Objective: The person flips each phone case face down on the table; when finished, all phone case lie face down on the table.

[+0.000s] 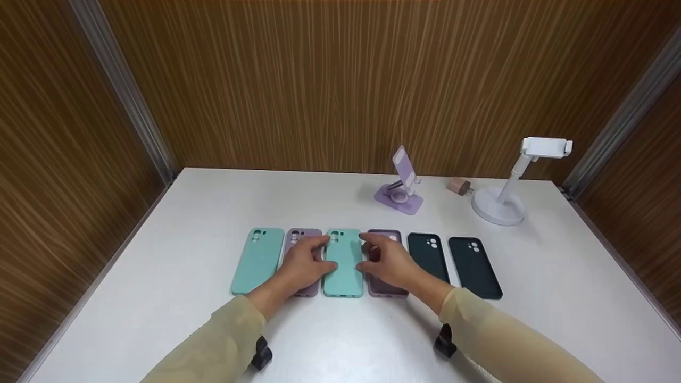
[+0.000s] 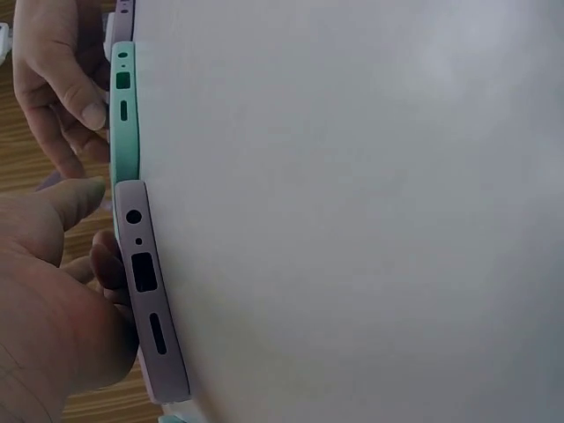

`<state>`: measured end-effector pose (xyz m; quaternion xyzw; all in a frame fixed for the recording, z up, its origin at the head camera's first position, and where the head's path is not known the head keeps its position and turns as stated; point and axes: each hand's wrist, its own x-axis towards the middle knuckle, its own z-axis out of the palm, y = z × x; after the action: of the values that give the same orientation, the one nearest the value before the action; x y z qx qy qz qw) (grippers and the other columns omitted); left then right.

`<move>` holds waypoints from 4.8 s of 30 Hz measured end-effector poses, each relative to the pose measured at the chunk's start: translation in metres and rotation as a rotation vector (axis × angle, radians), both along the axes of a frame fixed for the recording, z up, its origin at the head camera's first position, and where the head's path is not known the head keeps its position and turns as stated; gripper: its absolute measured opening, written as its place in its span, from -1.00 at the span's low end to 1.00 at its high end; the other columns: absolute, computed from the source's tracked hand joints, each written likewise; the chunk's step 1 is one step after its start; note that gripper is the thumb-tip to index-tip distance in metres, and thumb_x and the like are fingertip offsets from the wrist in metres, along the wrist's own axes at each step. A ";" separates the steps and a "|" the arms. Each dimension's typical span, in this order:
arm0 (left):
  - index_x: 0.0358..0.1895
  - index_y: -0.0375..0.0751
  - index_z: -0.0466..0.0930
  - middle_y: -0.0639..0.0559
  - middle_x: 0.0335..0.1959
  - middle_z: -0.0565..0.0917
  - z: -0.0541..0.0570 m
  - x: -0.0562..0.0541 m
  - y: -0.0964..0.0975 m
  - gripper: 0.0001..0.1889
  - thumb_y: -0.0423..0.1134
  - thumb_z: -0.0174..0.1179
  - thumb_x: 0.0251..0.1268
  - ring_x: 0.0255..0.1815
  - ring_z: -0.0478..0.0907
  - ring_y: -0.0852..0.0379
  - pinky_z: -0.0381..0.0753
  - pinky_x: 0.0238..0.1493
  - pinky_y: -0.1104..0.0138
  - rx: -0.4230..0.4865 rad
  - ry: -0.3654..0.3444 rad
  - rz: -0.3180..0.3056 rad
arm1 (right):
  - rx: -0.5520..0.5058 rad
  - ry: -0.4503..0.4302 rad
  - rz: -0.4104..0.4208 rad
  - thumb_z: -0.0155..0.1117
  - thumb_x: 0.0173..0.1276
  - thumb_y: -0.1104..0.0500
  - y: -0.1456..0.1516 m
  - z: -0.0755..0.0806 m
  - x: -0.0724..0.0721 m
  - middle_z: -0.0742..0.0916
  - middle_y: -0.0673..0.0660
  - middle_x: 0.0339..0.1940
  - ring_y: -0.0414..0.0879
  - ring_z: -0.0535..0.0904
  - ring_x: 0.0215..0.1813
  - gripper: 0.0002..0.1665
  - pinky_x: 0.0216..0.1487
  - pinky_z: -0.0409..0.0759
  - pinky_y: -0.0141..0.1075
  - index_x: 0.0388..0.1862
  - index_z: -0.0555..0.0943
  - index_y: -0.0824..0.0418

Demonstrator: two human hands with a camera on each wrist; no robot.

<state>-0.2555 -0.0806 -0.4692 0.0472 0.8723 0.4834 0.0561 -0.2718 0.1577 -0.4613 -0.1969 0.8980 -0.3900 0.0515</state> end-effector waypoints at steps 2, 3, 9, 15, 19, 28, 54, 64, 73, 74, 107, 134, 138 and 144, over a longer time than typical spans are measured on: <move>0.54 -0.09 0.48 -0.05 0.12 0.56 0.001 0.000 0.002 -0.30 -0.21 0.49 0.35 -0.01 0.49 0.03 0.49 0.04 0.18 0.004 -0.006 0.005 | -0.006 -0.003 -0.006 0.53 0.39 0.24 0.001 0.001 0.001 0.70 0.12 0.02 -0.06 0.60 -0.06 -0.21 0.04 0.65 -0.15 0.55 0.46 0.29; 0.54 -0.09 0.48 -0.06 0.19 0.56 0.002 0.000 0.003 -0.30 -0.21 0.48 0.35 0.05 0.49 0.01 0.50 0.11 0.16 0.008 -0.010 0.007 | -0.014 -0.008 -0.012 0.53 0.39 0.25 0.002 0.001 0.001 0.70 0.12 0.03 -0.06 0.60 -0.06 -0.21 0.03 0.66 -0.16 0.55 0.46 0.29; 0.53 -0.08 0.48 -0.11 0.51 0.48 0.014 -0.001 0.005 -0.34 -0.20 0.45 0.39 0.55 0.35 -0.12 0.31 0.54 -0.01 0.036 -0.055 0.039 | -0.054 -0.048 -0.081 0.49 0.41 0.25 0.008 0.007 0.005 0.70 0.13 0.14 -0.03 0.66 0.04 -0.23 -0.02 0.73 -0.17 0.56 0.46 0.23; 0.46 -0.05 0.55 -0.04 0.31 0.61 0.034 -0.003 0.010 -0.42 -0.18 0.44 0.40 0.29 0.52 -0.06 0.51 0.33 0.05 0.056 -0.017 0.048 | -0.095 -0.033 -0.128 0.38 0.46 0.29 0.026 0.022 0.007 0.68 0.21 0.23 0.04 0.66 0.15 -0.30 0.17 0.68 -0.08 0.55 0.48 0.19; 0.41 -0.12 0.59 -0.08 0.14 0.67 0.041 -0.002 0.022 -0.46 -0.22 0.45 0.39 0.05 0.57 0.01 0.64 0.05 0.20 0.092 0.008 -0.012 | -0.107 -0.035 -0.139 0.38 0.46 0.29 0.043 0.027 0.007 0.68 0.25 0.22 0.02 0.65 0.08 -0.30 0.08 0.70 -0.16 0.55 0.47 0.20; 0.37 -0.27 0.60 -0.03 -0.04 0.71 0.028 -0.004 0.054 -0.46 -0.24 0.45 0.37 -0.03 0.67 0.01 0.67 -0.05 0.21 0.134 0.041 -0.134 | -0.038 0.028 -0.159 0.46 0.42 0.26 0.068 0.023 0.009 0.74 0.23 0.05 -0.02 0.63 -0.07 -0.30 0.01 0.65 -0.15 0.50 0.49 0.32; 0.37 -0.29 0.59 -0.02 0.01 0.68 0.004 -0.013 0.076 -0.40 -0.25 0.52 0.28 0.00 0.55 0.06 0.58 0.18 0.14 0.072 0.007 -0.130 | 0.062 -0.057 -0.097 0.49 0.45 0.13 0.083 0.000 -0.001 0.68 0.10 -0.06 -0.02 0.54 -0.08 -0.34 0.01 0.53 -0.13 0.47 0.54 0.26; 0.40 -0.21 0.57 0.03 0.06 0.63 0.003 -0.014 0.077 -0.34 -0.20 0.58 0.23 0.10 0.52 0.04 0.49 0.32 0.09 -0.026 0.015 -0.147 | 0.075 -0.003 -0.067 0.53 0.42 0.11 0.085 -0.005 -0.001 0.66 0.12 -0.02 0.00 0.53 -0.06 -0.34 0.01 0.51 -0.10 0.44 0.57 0.24; 0.41 -0.20 0.57 0.01 0.07 0.63 0.001 -0.014 0.078 -0.31 -0.23 0.60 0.19 0.12 0.54 0.03 0.50 0.35 0.10 -0.069 0.033 -0.160 | 0.078 -0.030 -0.077 0.55 0.40 0.09 0.084 -0.004 -0.001 0.66 0.11 -0.02 -0.02 0.53 -0.08 -0.33 -0.02 0.53 -0.10 0.43 0.58 0.20; 0.41 -0.20 0.57 0.01 0.07 0.63 0.001 -0.014 0.078 -0.31 -0.24 0.60 0.19 0.12 0.54 0.03 0.50 0.35 0.11 -0.069 0.033 -0.159 | 0.078 -0.032 -0.077 0.55 0.40 0.09 0.084 -0.004 -0.001 0.65 0.11 -0.02 -0.02 0.52 -0.08 -0.33 -0.03 0.53 -0.11 0.43 0.58 0.20; 0.40 -0.26 0.58 0.03 -0.03 0.63 0.009 -0.016 0.080 -0.35 -0.37 0.47 0.17 -0.01 0.51 0.07 0.54 0.22 0.14 -0.028 0.034 -0.148 | 0.111 -0.034 -0.077 0.53 0.41 0.16 0.085 -0.001 -0.002 0.65 0.12 0.06 0.00 0.54 -0.01 -0.32 0.07 0.57 -0.09 0.47 0.55 0.20; 0.41 -0.19 0.58 -0.14 0.18 0.66 0.029 -0.015 0.089 -0.40 -0.41 0.39 0.26 -0.06 0.61 0.09 0.69 -0.09 0.30 0.075 -0.042 -0.131 | 0.153 -0.041 -0.108 0.54 0.43 0.09 0.080 0.000 -0.001 0.65 0.13 0.08 0.04 0.55 0.07 -0.36 0.26 0.55 0.04 0.42 0.59 0.21; 0.43 -0.18 0.57 -0.12 0.19 0.65 0.027 -0.014 0.087 -0.39 -0.43 0.36 0.27 -0.09 0.61 0.10 0.66 -0.14 0.33 0.135 -0.060 -0.126 | 0.155 -0.033 -0.117 0.55 0.41 0.09 0.079 0.000 0.000 0.66 0.14 0.10 0.05 0.56 0.08 -0.36 0.28 0.54 0.07 0.41 0.60 0.22; 0.47 -0.21 0.53 -0.16 0.23 0.64 0.023 -0.014 0.087 -0.38 -0.44 0.40 0.33 0.02 0.61 0.07 0.67 -0.02 0.30 0.248 -0.101 -0.118 | 0.162 -0.023 -0.122 0.55 0.41 0.10 0.079 0.001 0.001 0.68 0.17 0.13 0.06 0.57 0.11 -0.36 0.32 0.53 0.09 0.41 0.61 0.24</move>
<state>-0.2693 0.0060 -0.4463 0.0806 0.7977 0.5850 0.1222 -0.2710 0.2363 -0.4608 -0.1325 0.9363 -0.3208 0.0539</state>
